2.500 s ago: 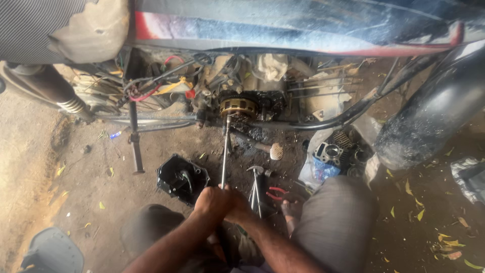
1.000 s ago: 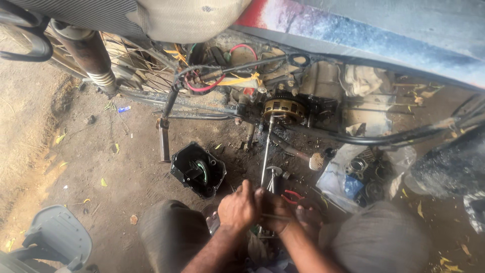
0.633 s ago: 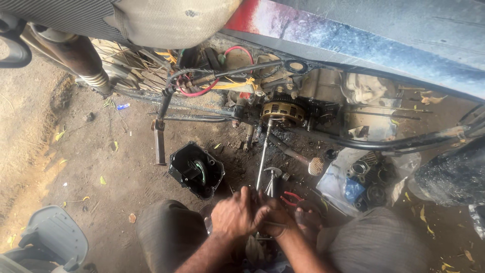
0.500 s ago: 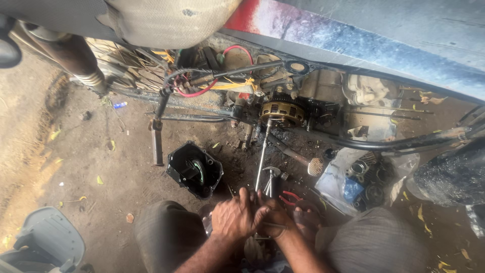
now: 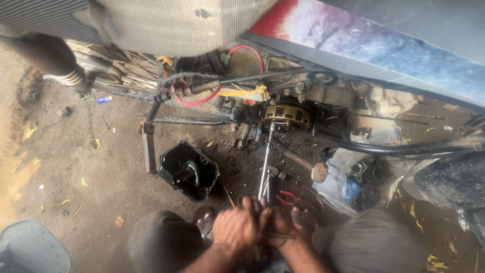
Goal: The person is working on a motorcycle engine, using a wrench and hammer to adjust and tighten components. They manipulate various parts of the engine, including the clutch assembly, and use tools to secure bolts and other elements.
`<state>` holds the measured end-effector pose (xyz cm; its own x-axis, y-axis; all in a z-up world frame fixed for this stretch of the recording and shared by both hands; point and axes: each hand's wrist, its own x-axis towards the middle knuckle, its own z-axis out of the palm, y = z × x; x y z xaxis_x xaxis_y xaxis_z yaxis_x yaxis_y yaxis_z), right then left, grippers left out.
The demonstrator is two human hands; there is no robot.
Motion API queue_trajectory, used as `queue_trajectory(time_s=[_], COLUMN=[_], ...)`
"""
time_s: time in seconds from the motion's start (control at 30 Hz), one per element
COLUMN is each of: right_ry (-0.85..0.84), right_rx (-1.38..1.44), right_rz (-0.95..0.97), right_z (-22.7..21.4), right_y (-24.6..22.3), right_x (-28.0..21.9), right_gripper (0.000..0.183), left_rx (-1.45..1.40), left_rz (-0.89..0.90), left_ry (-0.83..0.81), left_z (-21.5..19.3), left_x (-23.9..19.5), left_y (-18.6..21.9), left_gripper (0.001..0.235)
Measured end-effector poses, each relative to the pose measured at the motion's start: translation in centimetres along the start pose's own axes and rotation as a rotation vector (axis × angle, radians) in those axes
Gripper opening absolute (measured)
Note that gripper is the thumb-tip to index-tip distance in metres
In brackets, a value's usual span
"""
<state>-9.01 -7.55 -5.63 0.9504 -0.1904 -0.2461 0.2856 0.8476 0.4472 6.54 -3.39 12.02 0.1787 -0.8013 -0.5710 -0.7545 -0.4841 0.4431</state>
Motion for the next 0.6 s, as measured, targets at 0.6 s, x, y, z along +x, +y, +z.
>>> queue_trajectory(time_s=[0.6], right_ry=[0.043], right_rx=[-0.261], right_rz=[-0.106], right_z=[0.7], right_y=[1.1], right_x=[-0.9], right_gripper=[0.019], left_rx=[-0.11], left_rz=[0.045], left_ry=[-0.033], left_z=[2.1], left_x=[2.5], left_y=[-2.7], left_gripper=[0.055])
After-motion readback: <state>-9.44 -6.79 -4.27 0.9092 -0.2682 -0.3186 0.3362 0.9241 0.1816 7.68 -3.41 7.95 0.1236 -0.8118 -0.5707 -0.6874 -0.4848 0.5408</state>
